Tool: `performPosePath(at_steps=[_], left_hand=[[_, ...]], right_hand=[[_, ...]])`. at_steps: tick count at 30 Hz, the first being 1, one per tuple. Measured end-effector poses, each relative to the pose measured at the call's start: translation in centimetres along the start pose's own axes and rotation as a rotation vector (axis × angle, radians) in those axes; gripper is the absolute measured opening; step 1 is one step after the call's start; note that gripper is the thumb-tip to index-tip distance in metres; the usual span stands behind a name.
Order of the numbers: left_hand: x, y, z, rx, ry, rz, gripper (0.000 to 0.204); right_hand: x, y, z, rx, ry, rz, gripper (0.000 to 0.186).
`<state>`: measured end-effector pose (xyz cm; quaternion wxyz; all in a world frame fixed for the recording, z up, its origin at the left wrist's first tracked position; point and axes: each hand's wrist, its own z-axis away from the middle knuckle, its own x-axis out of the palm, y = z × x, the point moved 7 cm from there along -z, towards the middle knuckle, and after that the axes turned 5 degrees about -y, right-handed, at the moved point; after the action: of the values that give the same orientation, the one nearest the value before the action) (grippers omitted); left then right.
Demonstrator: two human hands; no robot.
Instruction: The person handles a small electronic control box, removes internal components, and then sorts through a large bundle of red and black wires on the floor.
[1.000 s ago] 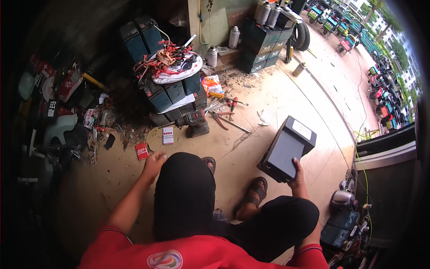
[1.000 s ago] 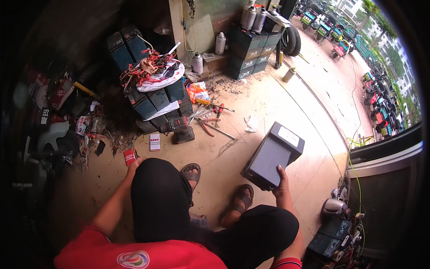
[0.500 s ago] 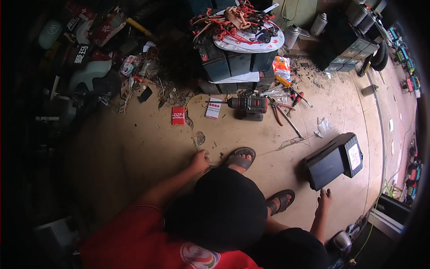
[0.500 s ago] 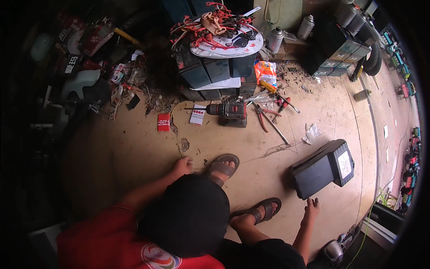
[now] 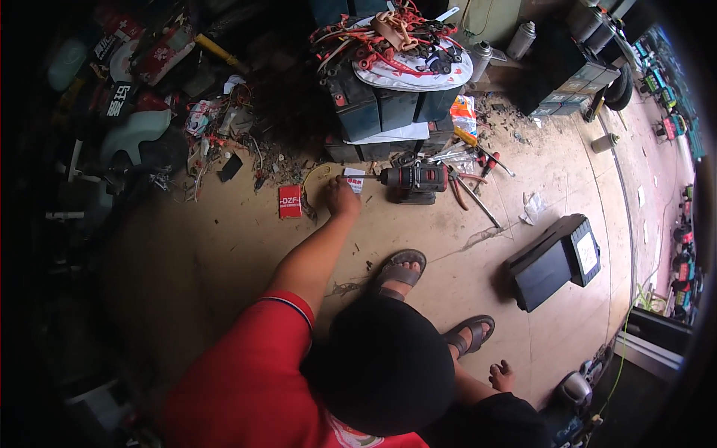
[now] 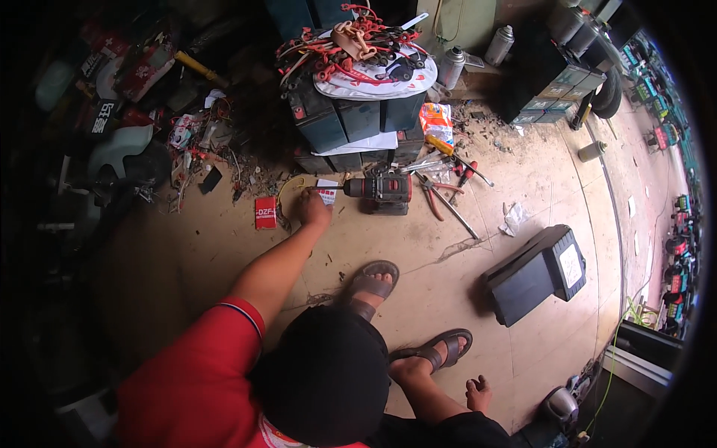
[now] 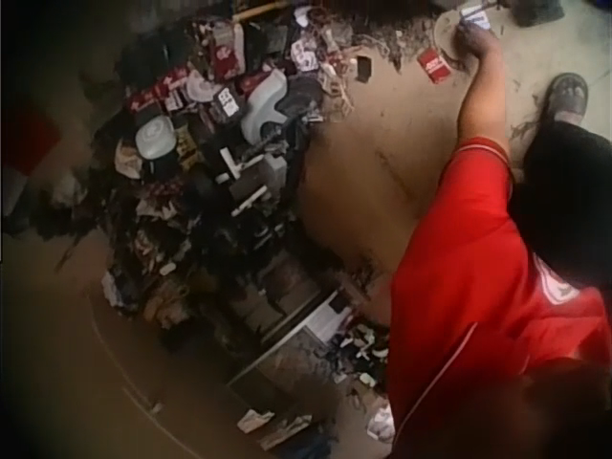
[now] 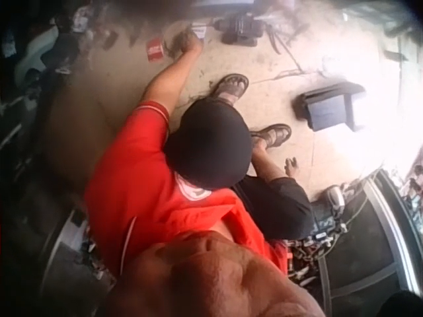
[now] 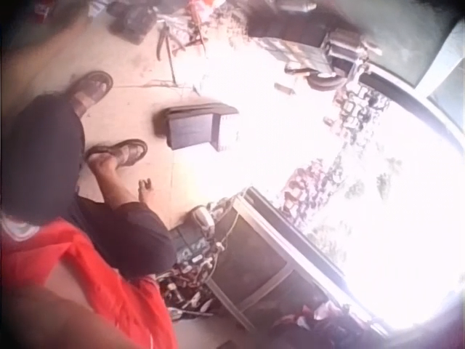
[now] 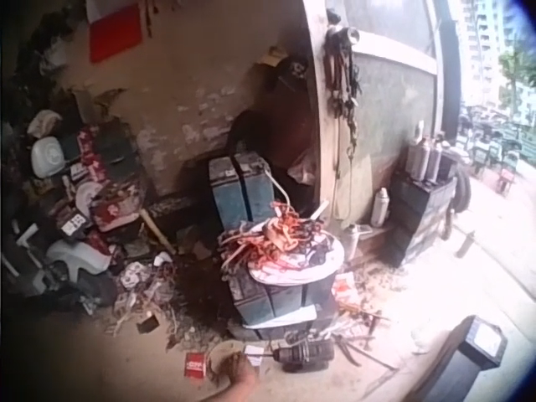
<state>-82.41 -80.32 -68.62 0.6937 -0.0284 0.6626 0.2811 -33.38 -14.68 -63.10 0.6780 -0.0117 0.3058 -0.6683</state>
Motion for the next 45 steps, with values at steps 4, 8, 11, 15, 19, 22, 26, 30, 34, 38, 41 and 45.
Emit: performPosePath(at_steps=[4,8,11,15,19,22,26,30,34,38,41,45], left_hand=[[2.2,-1.9,-1.1,-0.115,-0.308,0.136,0.040],[0.5,-3.9,1.6,0.006,-0.206,0.160,0.031],[-3.5,-11.9,0.2,-0.240,0.057,0.103,0.033],[-4.3,-18.9,-1.5,-0.440,-0.105,0.127,0.040],[-6.5,-20.1,-2.8,-0.378,0.080,-0.042,0.046],[-6.4,-18.4,-0.8,-0.355,0.082,0.264,0.049],[-4.4,-13.9,6.7,-0.282,-0.326,0.924,0.043],[-6.2,4.1,16.7,-0.092,-0.912,1.153,0.051],[-6.4,19.7,22.5,0.166,-1.353,1.161,0.057],[-5.4,27.9,27.6,0.875,-1.388,0.754,0.075],[-3.7,28.2,31.1,1.203,-1.308,0.522,0.093],[-3.2,23.2,28.8,1.179,-1.207,0.355,0.089]], right_hand=[[1.6,-1.2,0.5,-0.014,0.010,0.010,0.069],[2.8,-1.5,1.5,-0.002,-0.065,0.005,0.070],[3.3,-1.7,1.1,-0.018,-0.111,0.108,0.070],[4.1,-3.6,1.2,-0.011,-0.137,0.160,0.063],[4.3,-5.8,1.1,-0.051,-0.107,0.150,0.061],[3.0,-5.9,1.9,-0.083,-0.033,0.111,0.060],[4.5,-10.2,4.3,-0.100,-0.037,0.020,0.059],[6.7,-16.6,5.4,-0.123,-0.239,-0.184,0.059],[10.5,-25.3,5.9,-0.229,-0.567,-0.341,0.069],[15.1,-29.3,6.2,-0.295,-0.726,-0.685,0.049],[14.5,-28.0,5.8,-0.255,-0.558,-0.855,0.034],[14.5,-24.0,3.9,-0.169,-0.506,-0.836,0.035]])
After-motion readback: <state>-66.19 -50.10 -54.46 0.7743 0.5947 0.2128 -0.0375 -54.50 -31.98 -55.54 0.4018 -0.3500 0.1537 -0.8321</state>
